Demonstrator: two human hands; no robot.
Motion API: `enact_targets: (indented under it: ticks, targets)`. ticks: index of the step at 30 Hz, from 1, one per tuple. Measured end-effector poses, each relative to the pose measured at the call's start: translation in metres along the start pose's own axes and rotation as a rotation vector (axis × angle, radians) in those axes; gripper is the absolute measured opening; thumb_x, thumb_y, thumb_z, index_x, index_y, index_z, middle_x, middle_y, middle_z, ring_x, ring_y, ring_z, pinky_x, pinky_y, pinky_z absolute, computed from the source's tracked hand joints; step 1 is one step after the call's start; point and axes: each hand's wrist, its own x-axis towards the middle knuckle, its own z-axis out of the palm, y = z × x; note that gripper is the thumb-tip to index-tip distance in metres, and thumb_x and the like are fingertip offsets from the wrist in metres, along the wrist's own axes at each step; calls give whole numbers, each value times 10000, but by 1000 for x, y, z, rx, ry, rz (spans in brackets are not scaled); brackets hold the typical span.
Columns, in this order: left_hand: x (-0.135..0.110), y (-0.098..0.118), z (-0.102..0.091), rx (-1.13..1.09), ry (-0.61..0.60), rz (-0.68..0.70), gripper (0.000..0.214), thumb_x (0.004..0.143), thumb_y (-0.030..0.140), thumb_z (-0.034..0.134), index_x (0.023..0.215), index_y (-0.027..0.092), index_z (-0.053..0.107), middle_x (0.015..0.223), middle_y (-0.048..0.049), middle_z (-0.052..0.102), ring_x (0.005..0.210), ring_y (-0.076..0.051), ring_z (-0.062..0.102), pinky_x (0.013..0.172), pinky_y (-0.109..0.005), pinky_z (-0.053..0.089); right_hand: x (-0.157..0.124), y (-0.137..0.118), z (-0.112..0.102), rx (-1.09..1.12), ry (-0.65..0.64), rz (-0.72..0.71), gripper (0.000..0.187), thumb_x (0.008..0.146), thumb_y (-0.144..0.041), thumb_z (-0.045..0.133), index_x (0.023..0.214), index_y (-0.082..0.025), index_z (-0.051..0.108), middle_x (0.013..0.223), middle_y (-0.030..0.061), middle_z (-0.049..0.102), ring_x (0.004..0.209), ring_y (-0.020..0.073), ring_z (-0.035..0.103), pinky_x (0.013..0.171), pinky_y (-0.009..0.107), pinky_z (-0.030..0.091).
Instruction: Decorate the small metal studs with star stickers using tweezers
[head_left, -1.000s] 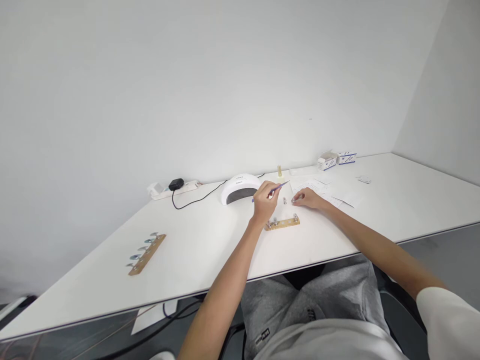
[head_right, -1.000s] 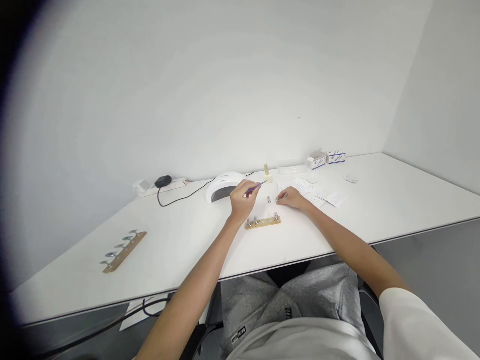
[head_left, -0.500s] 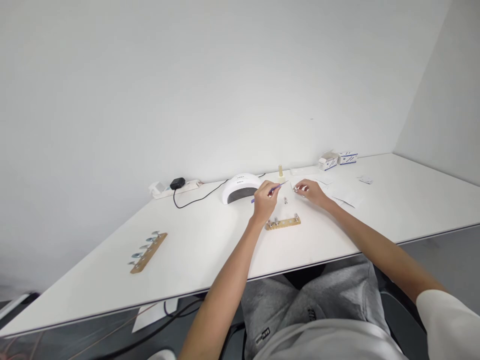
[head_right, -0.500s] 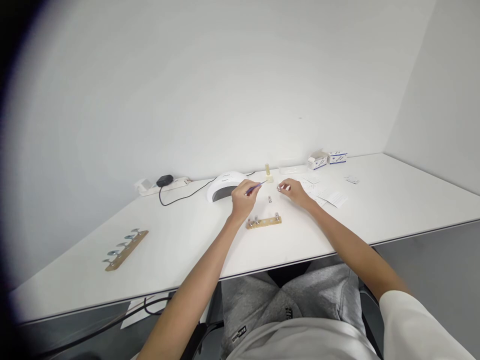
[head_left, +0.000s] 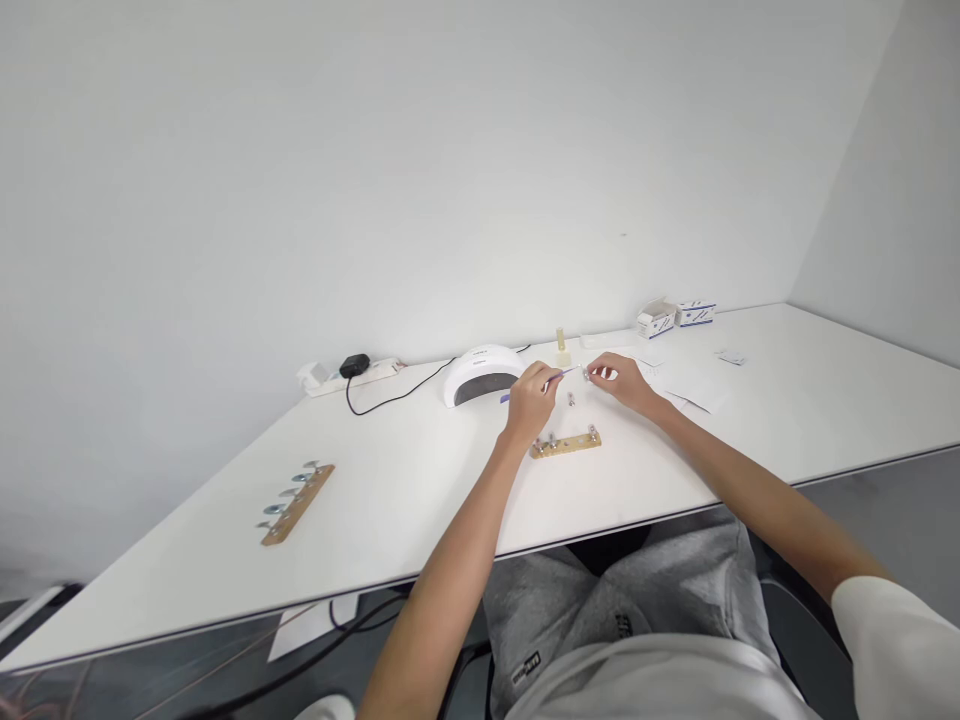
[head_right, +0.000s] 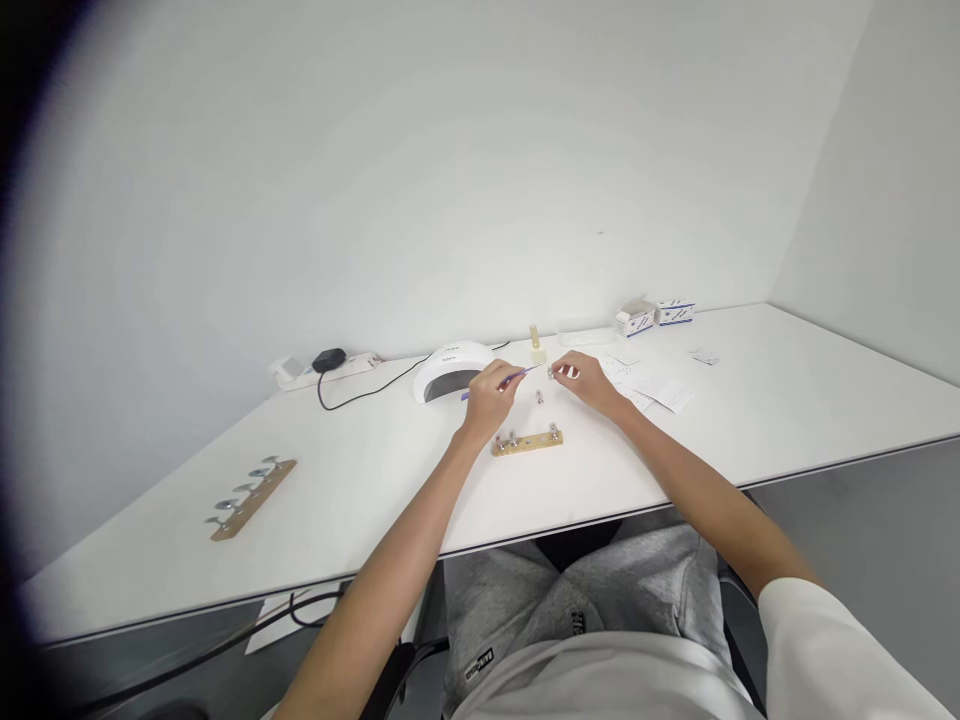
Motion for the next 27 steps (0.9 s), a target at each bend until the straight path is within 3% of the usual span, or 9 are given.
enact_targets:
  ticks: [27]
  targets:
    - [-2, -1, 2, 64, -66, 9, 156, 884, 190, 527, 810, 179, 663, 756, -23, 586, 709, -132, 555, 625, -254, 423, 0, -18, -2, -17, 6, -20, 99, 760, -190, 607, 757, -206, 704, 777, 31, 620, 623, 120, 536, 615, 270, 455]
